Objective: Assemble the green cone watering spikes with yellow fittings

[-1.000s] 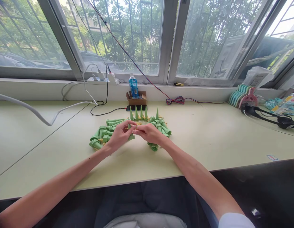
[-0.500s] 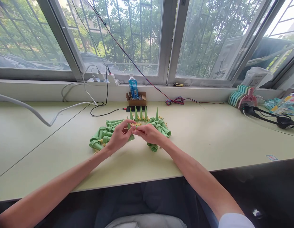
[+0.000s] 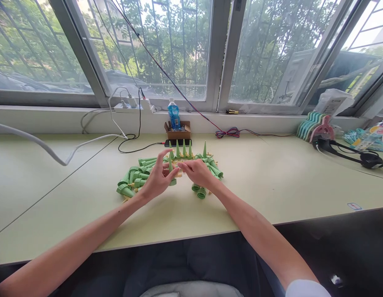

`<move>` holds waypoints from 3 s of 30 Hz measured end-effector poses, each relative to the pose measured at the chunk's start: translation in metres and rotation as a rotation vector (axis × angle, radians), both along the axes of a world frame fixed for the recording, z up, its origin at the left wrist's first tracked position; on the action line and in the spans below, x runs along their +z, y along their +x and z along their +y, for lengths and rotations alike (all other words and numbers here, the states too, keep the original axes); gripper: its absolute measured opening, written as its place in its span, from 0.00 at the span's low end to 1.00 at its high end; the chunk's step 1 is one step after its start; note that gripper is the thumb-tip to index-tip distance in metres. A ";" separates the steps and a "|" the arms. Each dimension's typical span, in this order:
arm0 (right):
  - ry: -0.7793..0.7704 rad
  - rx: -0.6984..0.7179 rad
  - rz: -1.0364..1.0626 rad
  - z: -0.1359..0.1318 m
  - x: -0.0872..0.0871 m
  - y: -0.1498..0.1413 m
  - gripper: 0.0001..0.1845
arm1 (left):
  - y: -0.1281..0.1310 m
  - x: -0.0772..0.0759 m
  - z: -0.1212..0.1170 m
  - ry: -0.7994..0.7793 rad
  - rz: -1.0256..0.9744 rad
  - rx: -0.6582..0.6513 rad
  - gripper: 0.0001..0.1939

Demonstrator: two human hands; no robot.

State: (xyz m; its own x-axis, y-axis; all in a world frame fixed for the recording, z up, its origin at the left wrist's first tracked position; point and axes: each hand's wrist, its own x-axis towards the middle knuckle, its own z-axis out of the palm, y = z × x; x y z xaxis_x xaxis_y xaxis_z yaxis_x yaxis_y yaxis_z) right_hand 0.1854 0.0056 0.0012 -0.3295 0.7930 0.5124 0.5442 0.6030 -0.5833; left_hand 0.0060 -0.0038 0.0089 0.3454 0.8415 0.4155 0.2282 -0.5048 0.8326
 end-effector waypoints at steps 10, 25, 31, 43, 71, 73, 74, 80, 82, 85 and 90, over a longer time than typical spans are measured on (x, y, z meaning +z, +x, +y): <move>0.024 0.054 0.035 -0.004 -0.001 -0.005 0.16 | 0.000 -0.013 0.004 0.071 0.213 -0.066 0.35; 0.046 0.046 0.085 -0.007 -0.003 -0.010 0.09 | 0.001 -0.017 0.004 0.095 0.303 -0.108 0.33; 0.051 0.018 0.124 -0.007 -0.003 -0.011 0.11 | -0.006 -0.007 0.006 0.174 0.408 -0.099 0.26; 0.096 -0.028 0.158 -0.007 -0.004 -0.014 0.12 | -0.040 0.039 0.046 0.298 0.708 0.117 0.14; 0.107 -0.003 0.086 -0.009 -0.003 -0.016 0.16 | -0.076 0.024 0.172 0.093 1.182 0.012 0.16; 0.109 -0.006 0.084 -0.009 -0.004 -0.015 0.16 | -0.077 0.024 0.171 0.090 1.175 0.017 0.16; 0.110 -0.002 0.085 -0.009 -0.004 -0.015 0.16 | -0.078 0.023 0.171 0.090 1.170 0.020 0.16; 0.113 0.028 0.111 -0.009 -0.005 -0.014 0.17 | -0.078 0.021 0.171 0.091 1.142 0.019 0.14; 0.110 0.020 0.112 -0.009 -0.006 -0.014 0.17 | -0.078 0.020 0.170 0.095 1.142 0.019 0.12; 0.097 0.009 0.104 -0.009 -0.006 -0.013 0.17 | -0.077 0.020 0.169 0.099 1.167 0.023 0.11; 0.101 0.007 0.104 -0.009 -0.006 -0.014 0.17 | -0.078 0.017 0.172 0.106 1.239 0.049 0.09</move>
State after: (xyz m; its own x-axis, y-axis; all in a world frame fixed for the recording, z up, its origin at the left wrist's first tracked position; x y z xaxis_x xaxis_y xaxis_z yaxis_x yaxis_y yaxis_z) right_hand 0.1717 -0.0036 -0.0047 -0.2757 0.7333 0.6215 0.4794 0.6653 -0.5724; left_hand -0.0720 0.1678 0.0261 0.5223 0.8467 -0.1011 0.8510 -0.5251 -0.0014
